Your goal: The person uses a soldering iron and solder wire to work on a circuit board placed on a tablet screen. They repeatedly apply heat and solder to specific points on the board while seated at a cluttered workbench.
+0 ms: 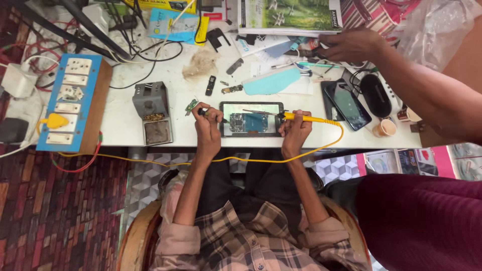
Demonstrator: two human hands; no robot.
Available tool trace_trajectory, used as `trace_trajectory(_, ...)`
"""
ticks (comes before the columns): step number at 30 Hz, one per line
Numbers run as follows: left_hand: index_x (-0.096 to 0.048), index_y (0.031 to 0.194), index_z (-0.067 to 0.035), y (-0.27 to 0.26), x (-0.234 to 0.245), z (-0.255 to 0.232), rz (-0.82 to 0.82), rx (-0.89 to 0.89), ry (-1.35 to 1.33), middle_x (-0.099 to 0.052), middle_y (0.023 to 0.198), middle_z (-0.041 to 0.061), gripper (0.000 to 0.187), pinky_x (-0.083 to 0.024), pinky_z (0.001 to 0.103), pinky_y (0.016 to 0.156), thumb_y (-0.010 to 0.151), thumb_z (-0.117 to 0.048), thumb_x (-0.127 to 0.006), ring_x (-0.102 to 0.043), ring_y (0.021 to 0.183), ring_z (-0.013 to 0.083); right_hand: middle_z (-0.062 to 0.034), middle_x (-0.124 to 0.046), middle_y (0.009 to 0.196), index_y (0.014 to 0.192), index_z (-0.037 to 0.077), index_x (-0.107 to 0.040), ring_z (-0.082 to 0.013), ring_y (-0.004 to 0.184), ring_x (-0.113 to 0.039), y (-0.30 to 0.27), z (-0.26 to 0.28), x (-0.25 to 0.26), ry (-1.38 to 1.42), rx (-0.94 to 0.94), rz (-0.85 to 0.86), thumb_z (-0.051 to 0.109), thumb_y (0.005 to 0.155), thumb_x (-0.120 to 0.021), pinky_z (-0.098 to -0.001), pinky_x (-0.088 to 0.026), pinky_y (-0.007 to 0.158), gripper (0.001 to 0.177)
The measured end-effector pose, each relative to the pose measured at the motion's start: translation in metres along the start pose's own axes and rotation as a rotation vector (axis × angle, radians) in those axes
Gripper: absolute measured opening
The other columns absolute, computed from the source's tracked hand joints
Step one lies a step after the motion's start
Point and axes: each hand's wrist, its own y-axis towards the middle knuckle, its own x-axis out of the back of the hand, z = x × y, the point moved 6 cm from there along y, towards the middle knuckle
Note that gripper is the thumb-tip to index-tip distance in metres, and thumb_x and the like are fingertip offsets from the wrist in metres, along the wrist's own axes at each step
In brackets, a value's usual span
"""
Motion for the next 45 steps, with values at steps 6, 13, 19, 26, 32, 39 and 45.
trace_trajectory(6, -0.028, 0.123, -0.002, 0.006, -0.006, -0.004, 0.054, -0.058, -0.03, -0.051, 0.081, 0.008, 0.021, -0.045, 0.028, 0.08, 0.116, -0.019, -0.037, -0.045, 0.078, 0.0147, -0.0021, -0.043, 0.061, 0.1, 0.006, -0.051, -0.0125, 0.045, -0.046, 0.007, -0.003, -0.002, 0.032, -0.1, -0.05, 0.028, 0.108, -0.052, -0.0253, -0.031, 0.039, 0.023)
trace_trajectory(13, -0.029, 0.12, -0.003, 0.011, -0.004, -0.006, 0.016, -0.076, -0.077, -0.049, 0.082, 0.008, 0.018, -0.044, 0.029, 0.078, 0.117, -0.018, -0.038, -0.043, 0.078, 0.0152, -0.0031, -0.043, 0.063, 0.098, 0.005, -0.052, -0.0137, 0.045, -0.044, 0.011, -0.001, -0.01, 0.098, -0.028, -0.133, 0.025, 0.107, -0.051, -0.0263, -0.034, 0.04, 0.022)
trace_trajectory(19, -0.029, 0.118, -0.004, 0.008, -0.002, 0.002, 0.003, -0.018, -0.087, -0.049, 0.083, 0.007, 0.021, -0.044, 0.028, 0.078, 0.118, -0.023, -0.038, -0.043, 0.08, 0.0137, -0.0032, -0.043, 0.063, 0.095, 0.006, -0.05, -0.012, 0.045, -0.042, 0.017, -0.006, -0.011, 0.105, -0.018, -0.121, 0.024, 0.108, -0.053, -0.026, -0.033, 0.039, 0.022)
trace_trajectory(26, -0.029, 0.124, -0.004, 0.005, -0.002, 0.012, 0.004, 0.019, -0.139, -0.049, 0.084, 0.005, 0.027, -0.043, 0.026, 0.079, 0.118, -0.029, -0.038, -0.042, 0.081, 0.0115, -0.0013, -0.045, 0.071, 0.098, 0.006, -0.048, -0.0096, 0.053, -0.042, 0.014, -0.007, -0.01, 0.086, 0.017, -0.017, 0.02, 0.11, -0.053, -0.0265, -0.036, 0.043, 0.019)
trace_trajectory(32, -0.029, 0.127, -0.003, 0.003, -0.001, 0.011, -0.016, 0.018, -0.113, -0.052, 0.084, 0.005, 0.029, -0.043, 0.026, 0.078, 0.118, -0.029, -0.038, -0.044, 0.081, 0.0116, 0.0001, -0.041, 0.063, 0.099, 0.007, -0.049, -0.0076, 0.049, -0.039, 0.007, -0.006, -0.012, -0.018, 0.016, 0.011, 0.024, 0.109, -0.055, -0.0246, -0.036, 0.042, 0.02)
trace_trajectory(39, -0.029, 0.128, -0.002, 0.006, 0.0, 0.005, -0.034, -0.019, -0.043, -0.052, 0.083, 0.006, 0.027, -0.044, 0.028, 0.082, 0.119, -0.027, -0.037, -0.046, 0.082, 0.0131, 0.0002, -0.042, 0.062, 0.098, 0.009, -0.047, -0.0073, 0.047, -0.04, 0.004, 0.004, -0.021, -0.037, 0.061, 0.037, 0.027, 0.11, -0.057, -0.0232, -0.035, 0.041, 0.024)
trace_trajectory(45, -0.029, 0.127, -0.002, 0.005, 0.001, 0.008, -0.03, 0.024, -0.043, -0.052, 0.083, 0.006, 0.026, -0.042, 0.028, 0.079, 0.118, -0.025, -0.036, -0.045, 0.079, 0.0127, -0.0002, -0.044, 0.06, 0.096, 0.008, -0.048, -0.0074, 0.046, -0.041, 0.003, 0.004, -0.019, -0.058, 0.066, 0.019, 0.027, 0.109, -0.057, -0.0236, -0.037, 0.041, 0.025)
